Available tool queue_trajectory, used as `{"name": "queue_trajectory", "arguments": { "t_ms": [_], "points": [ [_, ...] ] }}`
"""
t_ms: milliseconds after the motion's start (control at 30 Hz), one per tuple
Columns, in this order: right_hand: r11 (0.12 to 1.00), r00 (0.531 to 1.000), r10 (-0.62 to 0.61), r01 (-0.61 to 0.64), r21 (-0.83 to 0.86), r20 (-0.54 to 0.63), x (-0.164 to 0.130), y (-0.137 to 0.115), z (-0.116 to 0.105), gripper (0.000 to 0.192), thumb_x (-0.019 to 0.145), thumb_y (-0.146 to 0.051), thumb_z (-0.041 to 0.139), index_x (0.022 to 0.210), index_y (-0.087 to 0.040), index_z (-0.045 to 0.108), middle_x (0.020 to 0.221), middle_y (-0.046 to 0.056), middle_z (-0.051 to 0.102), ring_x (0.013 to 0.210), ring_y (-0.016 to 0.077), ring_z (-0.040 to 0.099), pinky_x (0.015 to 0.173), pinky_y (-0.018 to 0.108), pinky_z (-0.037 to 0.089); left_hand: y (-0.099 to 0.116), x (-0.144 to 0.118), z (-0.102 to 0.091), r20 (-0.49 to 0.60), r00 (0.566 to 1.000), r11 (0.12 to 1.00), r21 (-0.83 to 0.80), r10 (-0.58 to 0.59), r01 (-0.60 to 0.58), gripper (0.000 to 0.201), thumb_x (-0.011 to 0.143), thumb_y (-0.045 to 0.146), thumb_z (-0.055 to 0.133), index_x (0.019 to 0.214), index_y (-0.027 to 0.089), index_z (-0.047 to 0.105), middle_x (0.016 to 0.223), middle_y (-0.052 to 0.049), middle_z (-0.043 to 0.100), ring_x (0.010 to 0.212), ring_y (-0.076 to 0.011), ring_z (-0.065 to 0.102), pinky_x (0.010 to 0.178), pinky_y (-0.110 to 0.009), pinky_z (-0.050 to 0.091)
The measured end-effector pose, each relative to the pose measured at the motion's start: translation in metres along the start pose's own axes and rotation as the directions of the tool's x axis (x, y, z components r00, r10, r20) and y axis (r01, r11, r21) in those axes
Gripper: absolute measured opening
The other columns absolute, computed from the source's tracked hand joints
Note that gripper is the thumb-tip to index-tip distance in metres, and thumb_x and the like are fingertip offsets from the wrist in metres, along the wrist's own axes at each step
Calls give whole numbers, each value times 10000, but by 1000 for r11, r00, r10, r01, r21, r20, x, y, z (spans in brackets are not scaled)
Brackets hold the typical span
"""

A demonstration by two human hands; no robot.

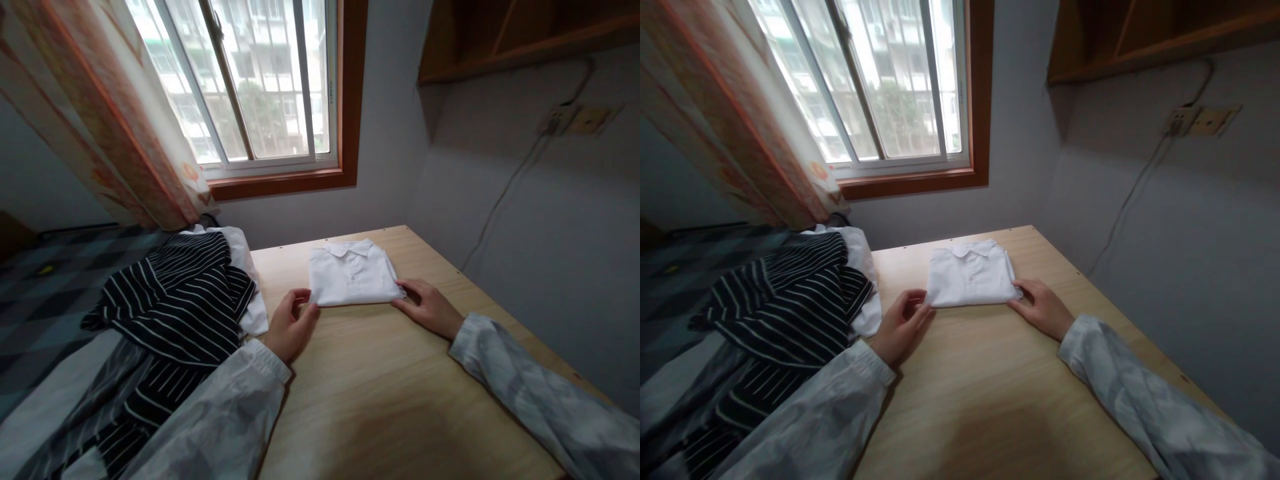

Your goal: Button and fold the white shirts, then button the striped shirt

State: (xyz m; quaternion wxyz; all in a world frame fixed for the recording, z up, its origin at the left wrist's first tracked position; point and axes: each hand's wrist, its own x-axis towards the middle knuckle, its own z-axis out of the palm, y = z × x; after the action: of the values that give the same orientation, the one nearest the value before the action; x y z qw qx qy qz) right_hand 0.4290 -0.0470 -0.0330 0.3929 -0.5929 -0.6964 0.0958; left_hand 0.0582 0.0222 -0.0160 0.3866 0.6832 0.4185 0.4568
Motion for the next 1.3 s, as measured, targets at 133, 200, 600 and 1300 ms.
{"name": "queue_trajectory", "arguments": {
  "t_ms": [133, 200, 600, 1300],
  "points": [
    [992, 988, 100, -90, 88, -118, 24, -3, 22, 406, 901, -638, 765, 968, -238, 750, 1143, 126, 733, 1106, 330, 691, 982, 481, 570, 4, 3, -4, -72, 992, 984, -154, -106, 94, 405, 913, 558, 755, 1113, 212, 693, 1059, -79, 791, 987, -235, 763, 848, -344, 597],
    [992, 974, 107, -92, 85, -198, 30, -4, 28, 414, 905, -656, 740, 881, -243, 730, 1111, 127, 714, 1115, 335, 664, 1008, 493, 546, 3, 4, -5, -109, 984, 977, -175, -143, 123, 395, 895, 546, 764, 1091, 214, 679, 1051, -72, 789, 905, -221, 770, 778, -325, 594],
    [949, 969, 235, -210, 237, -81, 23, -11, 22, 428, 933, -662, 716, 871, -240, 693, 850, 47, 735, 800, 248, 663, 722, 358, 527, 2, 3, 10, -121, 987, 984, 129, -107, 122, 270, 875, 434, 761, 1005, 207, 691, 848, -33, 770, 577, -153, 663, 515, -259, 465],
    [964, 946, 250, -224, 141, -206, 25, 5, 25, 361, 936, -576, 673, 794, -249, 619, 814, 46, 669, 781, 237, 607, 679, 344, 494, 10, -4, 2, 152, 988, 997, 73, -4, -7, 116, 845, 291, 731, 911, 200, 703, 772, -7, 698, 717, -160, 657, 660, -260, 526]
  ]
}}
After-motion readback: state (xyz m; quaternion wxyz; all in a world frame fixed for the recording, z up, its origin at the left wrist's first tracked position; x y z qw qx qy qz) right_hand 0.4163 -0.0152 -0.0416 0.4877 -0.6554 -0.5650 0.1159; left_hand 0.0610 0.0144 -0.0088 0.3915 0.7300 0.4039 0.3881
